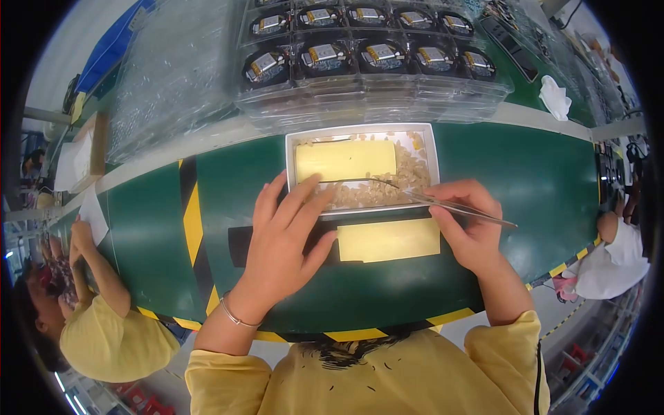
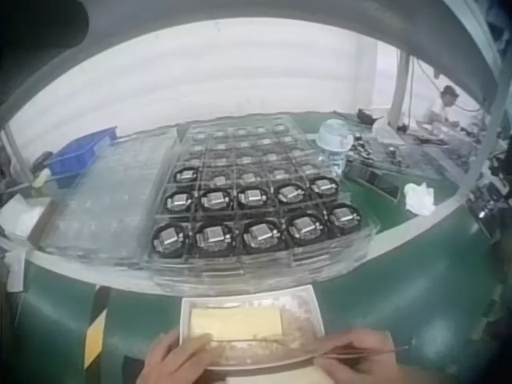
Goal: The person assembles small electronic components by hand at a factory workbench, using tweezers to manipulate the parts.
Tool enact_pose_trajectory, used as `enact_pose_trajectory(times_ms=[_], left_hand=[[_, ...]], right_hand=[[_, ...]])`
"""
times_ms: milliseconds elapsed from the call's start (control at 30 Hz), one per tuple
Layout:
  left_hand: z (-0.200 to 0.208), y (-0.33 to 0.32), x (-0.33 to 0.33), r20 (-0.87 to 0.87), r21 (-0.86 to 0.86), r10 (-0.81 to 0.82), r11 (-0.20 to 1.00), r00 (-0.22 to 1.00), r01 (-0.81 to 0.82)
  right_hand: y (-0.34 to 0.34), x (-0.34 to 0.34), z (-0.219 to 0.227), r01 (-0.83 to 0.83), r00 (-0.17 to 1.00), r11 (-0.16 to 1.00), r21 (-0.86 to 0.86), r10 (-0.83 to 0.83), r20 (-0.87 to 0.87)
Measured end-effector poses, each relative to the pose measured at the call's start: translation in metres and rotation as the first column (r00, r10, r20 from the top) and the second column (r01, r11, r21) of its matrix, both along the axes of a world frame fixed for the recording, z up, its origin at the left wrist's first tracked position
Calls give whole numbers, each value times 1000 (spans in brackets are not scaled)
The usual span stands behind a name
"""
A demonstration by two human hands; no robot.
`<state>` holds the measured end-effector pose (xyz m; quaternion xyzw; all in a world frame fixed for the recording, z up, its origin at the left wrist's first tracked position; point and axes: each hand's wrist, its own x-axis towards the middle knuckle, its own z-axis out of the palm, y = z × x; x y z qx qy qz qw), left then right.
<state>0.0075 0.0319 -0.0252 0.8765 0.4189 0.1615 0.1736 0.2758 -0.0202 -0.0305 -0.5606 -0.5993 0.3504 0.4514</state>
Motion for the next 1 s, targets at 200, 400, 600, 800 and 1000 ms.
enact_pose_trajectory(times_ms=[200, 400, 600, 800, 1000], left_hand=[[-3, 3, -1, 55, 11, 2, 1000, 999, -3], [6, 6, 8, -55, 112, -13, 994, 998, 19], [13, 19, 20, -106, 135, -91, 985, 990, 105], [3, 28, 39, -84, 176, -95, 978, 992, 108], [-7, 28, 36, -33, 165, -100, 981, 994, 104]], right_hand=[[0, -1, 0, 24, 999, 1000, -6, -25, -33], [7, 3, -2, 94, 993, 988, 120, -101, 58], [21, -5, 14, 71, 997, 993, 92, -68, -40], [58, -25, 11, -9, 997, 1000, 23, 11, -81], [64, -35, 5, -74, 997, 997, -4, 73, -29]])
